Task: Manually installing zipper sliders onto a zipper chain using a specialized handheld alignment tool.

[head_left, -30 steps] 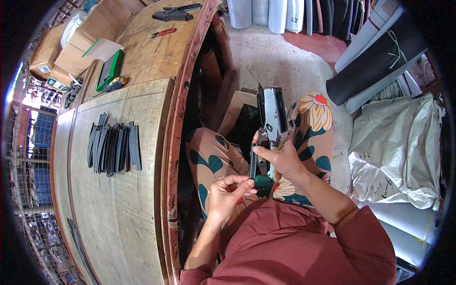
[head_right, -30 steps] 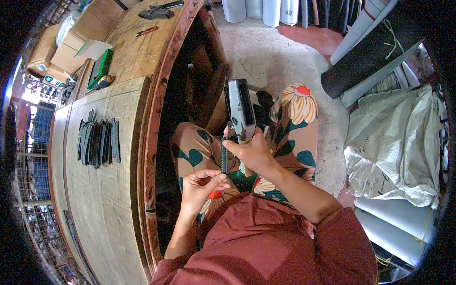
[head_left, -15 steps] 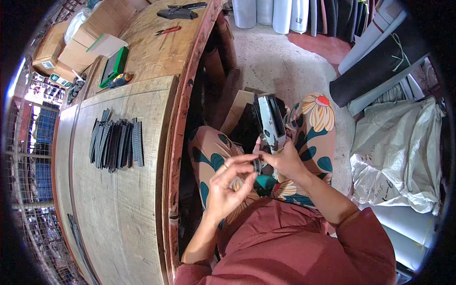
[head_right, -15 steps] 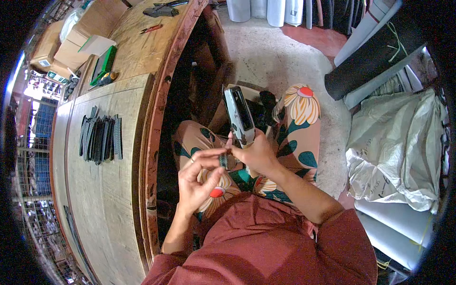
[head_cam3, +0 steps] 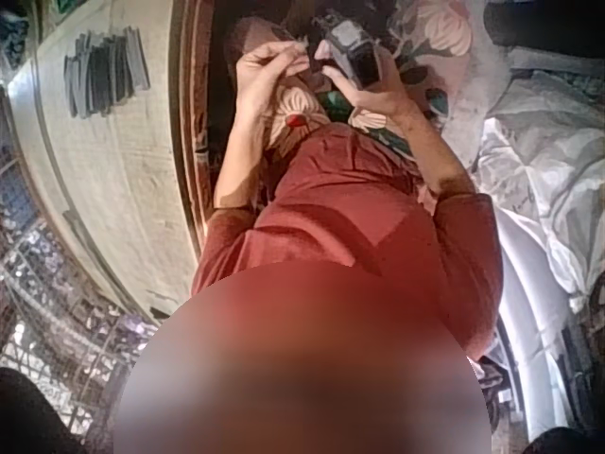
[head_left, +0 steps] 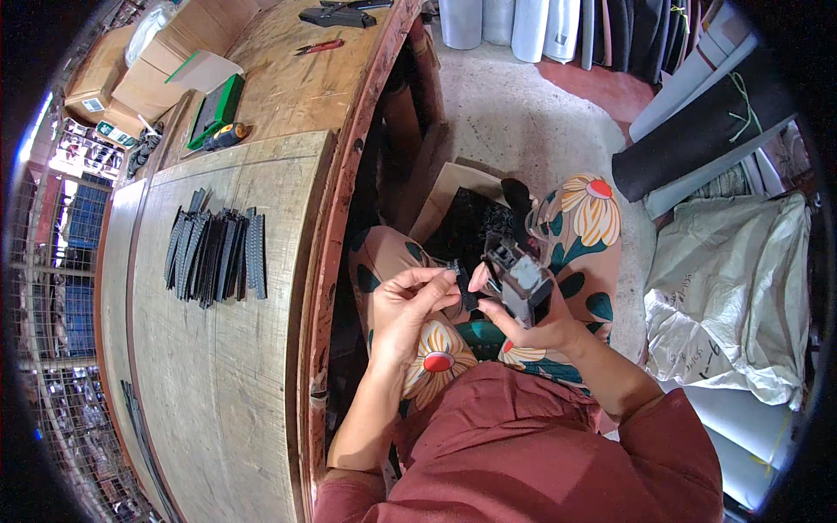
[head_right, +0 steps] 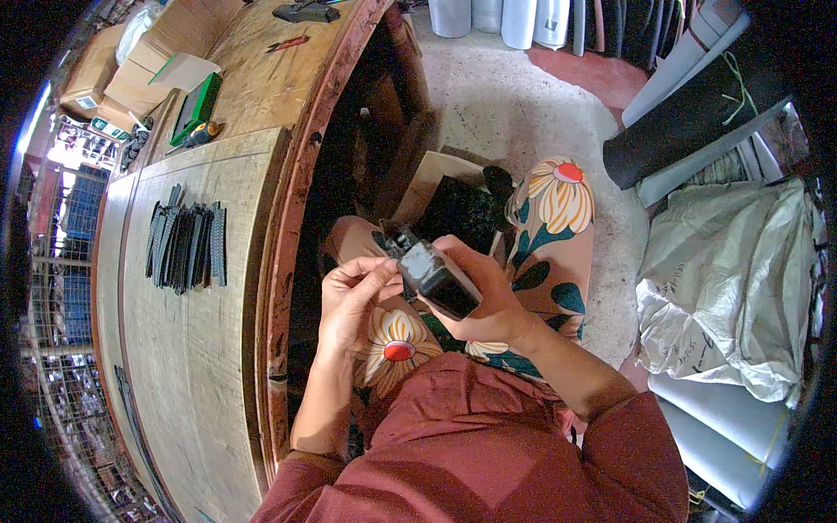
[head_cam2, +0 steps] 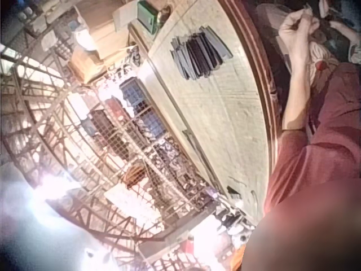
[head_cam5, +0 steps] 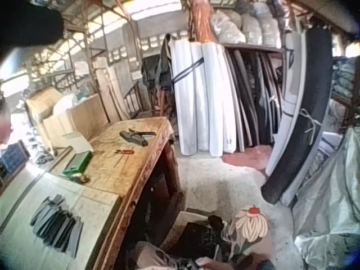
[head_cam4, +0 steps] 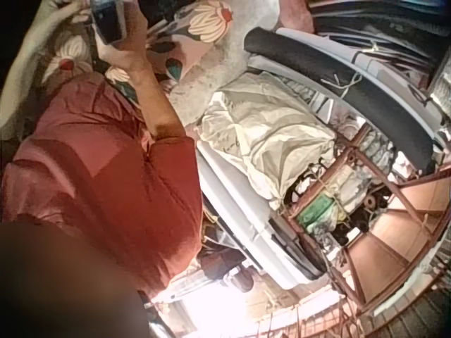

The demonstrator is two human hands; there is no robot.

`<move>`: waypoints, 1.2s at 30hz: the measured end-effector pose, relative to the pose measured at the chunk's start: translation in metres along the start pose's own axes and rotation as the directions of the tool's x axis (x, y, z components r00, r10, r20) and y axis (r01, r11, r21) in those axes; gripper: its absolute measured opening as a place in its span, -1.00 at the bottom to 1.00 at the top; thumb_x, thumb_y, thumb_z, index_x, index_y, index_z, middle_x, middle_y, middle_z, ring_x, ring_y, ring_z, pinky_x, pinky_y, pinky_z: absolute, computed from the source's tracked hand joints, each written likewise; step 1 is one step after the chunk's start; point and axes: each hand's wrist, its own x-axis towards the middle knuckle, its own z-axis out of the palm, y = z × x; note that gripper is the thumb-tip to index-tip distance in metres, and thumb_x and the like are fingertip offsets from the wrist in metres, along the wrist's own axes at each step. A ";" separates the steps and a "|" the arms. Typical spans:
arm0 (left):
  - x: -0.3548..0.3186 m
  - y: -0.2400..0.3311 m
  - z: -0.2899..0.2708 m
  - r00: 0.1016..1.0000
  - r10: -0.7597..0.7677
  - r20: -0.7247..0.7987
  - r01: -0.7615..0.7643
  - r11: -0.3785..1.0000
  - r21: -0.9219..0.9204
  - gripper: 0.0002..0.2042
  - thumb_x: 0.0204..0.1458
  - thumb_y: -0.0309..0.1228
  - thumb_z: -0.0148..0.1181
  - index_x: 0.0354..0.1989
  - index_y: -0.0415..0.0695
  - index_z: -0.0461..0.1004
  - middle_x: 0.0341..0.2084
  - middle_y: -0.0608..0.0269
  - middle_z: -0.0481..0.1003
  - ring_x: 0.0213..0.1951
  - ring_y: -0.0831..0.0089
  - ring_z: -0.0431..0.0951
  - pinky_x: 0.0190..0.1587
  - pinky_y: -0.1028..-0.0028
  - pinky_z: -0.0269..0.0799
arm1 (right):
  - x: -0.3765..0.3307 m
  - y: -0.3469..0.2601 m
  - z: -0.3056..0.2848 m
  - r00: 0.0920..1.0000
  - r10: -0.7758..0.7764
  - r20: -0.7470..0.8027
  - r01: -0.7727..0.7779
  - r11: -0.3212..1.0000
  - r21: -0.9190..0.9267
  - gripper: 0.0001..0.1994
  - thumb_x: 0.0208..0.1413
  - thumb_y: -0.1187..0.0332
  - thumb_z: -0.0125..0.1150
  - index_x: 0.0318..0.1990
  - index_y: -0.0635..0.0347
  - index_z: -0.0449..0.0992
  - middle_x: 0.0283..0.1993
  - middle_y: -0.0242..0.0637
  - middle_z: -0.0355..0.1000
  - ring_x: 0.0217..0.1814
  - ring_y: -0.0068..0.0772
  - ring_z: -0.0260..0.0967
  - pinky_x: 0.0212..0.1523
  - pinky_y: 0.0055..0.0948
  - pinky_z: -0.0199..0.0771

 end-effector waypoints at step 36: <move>-0.012 -0.018 0.017 0.970 0.239 -0.040 -0.239 0.971 0.016 -0.90 0.00 -0.60 0.20 -0.31 -0.36 0.49 -0.32 0.11 0.52 -0.37 0.47 0.60 -0.32 0.58 0.57 | -0.002 0.001 0.026 0.928 0.235 -0.290 -0.217 0.972 0.092 -0.75 -0.08 0.55 0.20 -0.20 0.23 0.35 -0.35 -0.35 0.41 -0.32 -0.60 0.36 -0.31 -0.55 0.37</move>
